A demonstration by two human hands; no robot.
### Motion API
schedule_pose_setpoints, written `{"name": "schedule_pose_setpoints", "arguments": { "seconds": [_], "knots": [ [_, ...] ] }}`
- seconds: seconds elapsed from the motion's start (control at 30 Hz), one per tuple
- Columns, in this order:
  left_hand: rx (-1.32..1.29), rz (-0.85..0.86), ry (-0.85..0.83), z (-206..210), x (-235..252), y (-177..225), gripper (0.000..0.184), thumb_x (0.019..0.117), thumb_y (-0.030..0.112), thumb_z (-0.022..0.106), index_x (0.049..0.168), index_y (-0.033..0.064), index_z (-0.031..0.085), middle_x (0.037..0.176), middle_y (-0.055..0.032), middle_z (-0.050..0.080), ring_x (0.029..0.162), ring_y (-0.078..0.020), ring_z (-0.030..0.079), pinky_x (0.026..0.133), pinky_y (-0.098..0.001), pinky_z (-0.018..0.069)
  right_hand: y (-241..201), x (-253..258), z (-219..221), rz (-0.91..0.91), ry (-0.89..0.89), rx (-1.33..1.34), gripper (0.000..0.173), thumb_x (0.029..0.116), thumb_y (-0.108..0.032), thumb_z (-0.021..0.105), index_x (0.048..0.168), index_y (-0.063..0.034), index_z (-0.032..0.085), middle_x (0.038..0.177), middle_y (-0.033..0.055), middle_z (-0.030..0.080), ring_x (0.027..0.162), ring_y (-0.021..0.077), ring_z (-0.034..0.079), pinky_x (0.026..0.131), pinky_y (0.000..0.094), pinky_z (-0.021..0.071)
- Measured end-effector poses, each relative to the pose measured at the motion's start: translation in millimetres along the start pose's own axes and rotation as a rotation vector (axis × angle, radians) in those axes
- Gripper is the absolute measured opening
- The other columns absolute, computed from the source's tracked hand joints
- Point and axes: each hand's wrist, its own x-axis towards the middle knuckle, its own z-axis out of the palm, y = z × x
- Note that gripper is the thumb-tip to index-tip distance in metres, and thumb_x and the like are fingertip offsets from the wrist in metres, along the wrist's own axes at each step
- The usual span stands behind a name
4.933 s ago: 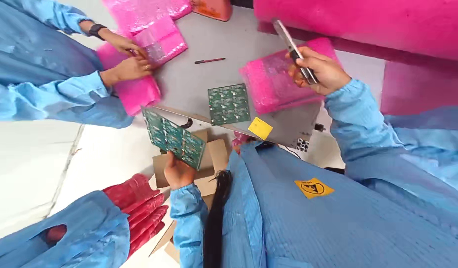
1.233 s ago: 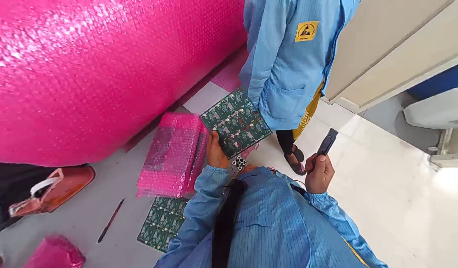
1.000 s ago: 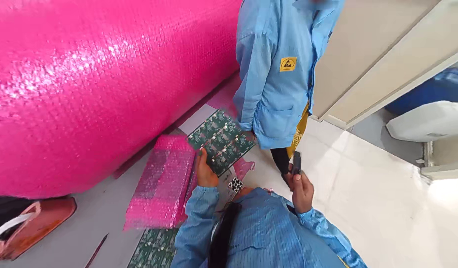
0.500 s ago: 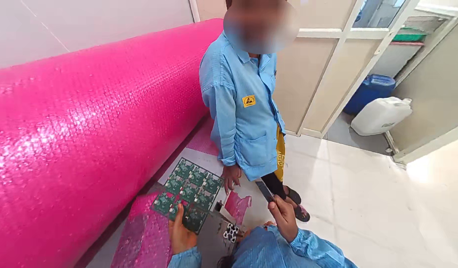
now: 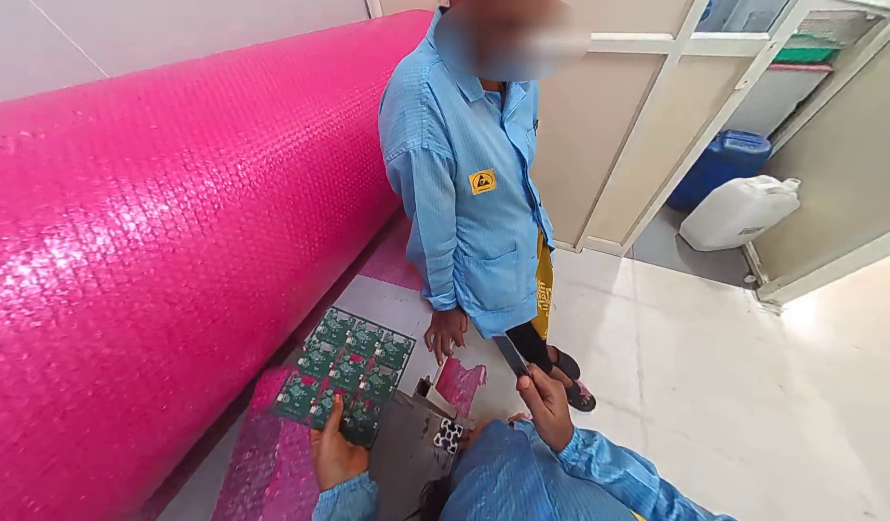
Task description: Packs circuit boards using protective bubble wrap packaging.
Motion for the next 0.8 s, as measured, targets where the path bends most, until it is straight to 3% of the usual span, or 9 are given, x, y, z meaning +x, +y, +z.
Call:
{"name": "schedule_pose_setpoints", "arguments": {
  "seconds": [0.1, 0.27, 0.43, 0.8],
  "knots": [
    [0.005, 0.007, 0.002, -3, 1, 1, 0.035, 0.1037, 0.015, 0.053, 0.137, 0.0079, 0.045, 0.108, -0.0055, 0.061, 0.090, -0.0109, 0.065, 0.079, -0.0324, 0.0579, -1, 1, 2, -0.108, -0.050, -0.063, 0.048, 0.1073, -0.045, 0.048, 0.080, -0.0070, 0.058, 0.061, -0.0020, 0.049, 0.054, -0.0022, 0.048, 0.053, 0.0139, 0.0419],
    [0.005, 0.023, -0.002, -5, 2, 6, 0.034, 0.1045, 0.015, 0.051, 0.137, 0.0080, 0.044, 0.106, -0.0043, 0.060, 0.088, -0.0095, 0.065, 0.077, -0.0307, 0.0574, 1, 4, 7, 0.084, 0.044, 0.000, 0.043, 0.1057, -0.043, 0.050, 0.081, -0.0100, 0.061, 0.060, -0.0107, 0.049, 0.052, -0.0070, 0.045, 0.051, 0.0131, 0.0401],
    [-0.027, 0.027, 0.020, -6, 9, 6, 0.035, 0.1038, 0.015, 0.053, 0.137, 0.0082, 0.044, 0.107, -0.0041, 0.060, 0.089, -0.0094, 0.065, 0.078, -0.0312, 0.0575, 1, 7, 3, -0.012, 0.028, -0.036, 0.044, 0.1064, -0.045, 0.049, 0.080, -0.0103, 0.059, 0.060, -0.0086, 0.048, 0.053, -0.0065, 0.045, 0.051, 0.0122, 0.0395],
    [-0.064, 0.037, 0.067, -16, 15, 10, 0.032, 0.1019, 0.010, 0.055, 0.132, 0.0082, 0.047, 0.102, -0.0025, 0.061, 0.085, -0.0080, 0.066, 0.075, -0.0289, 0.0583, 1, 7, 10, -0.017, -0.007, -0.051, 0.044, 0.1064, -0.044, 0.049, 0.080, -0.0100, 0.059, 0.060, -0.0082, 0.048, 0.053, -0.0069, 0.045, 0.052, 0.0118, 0.0396]
  ]
}}
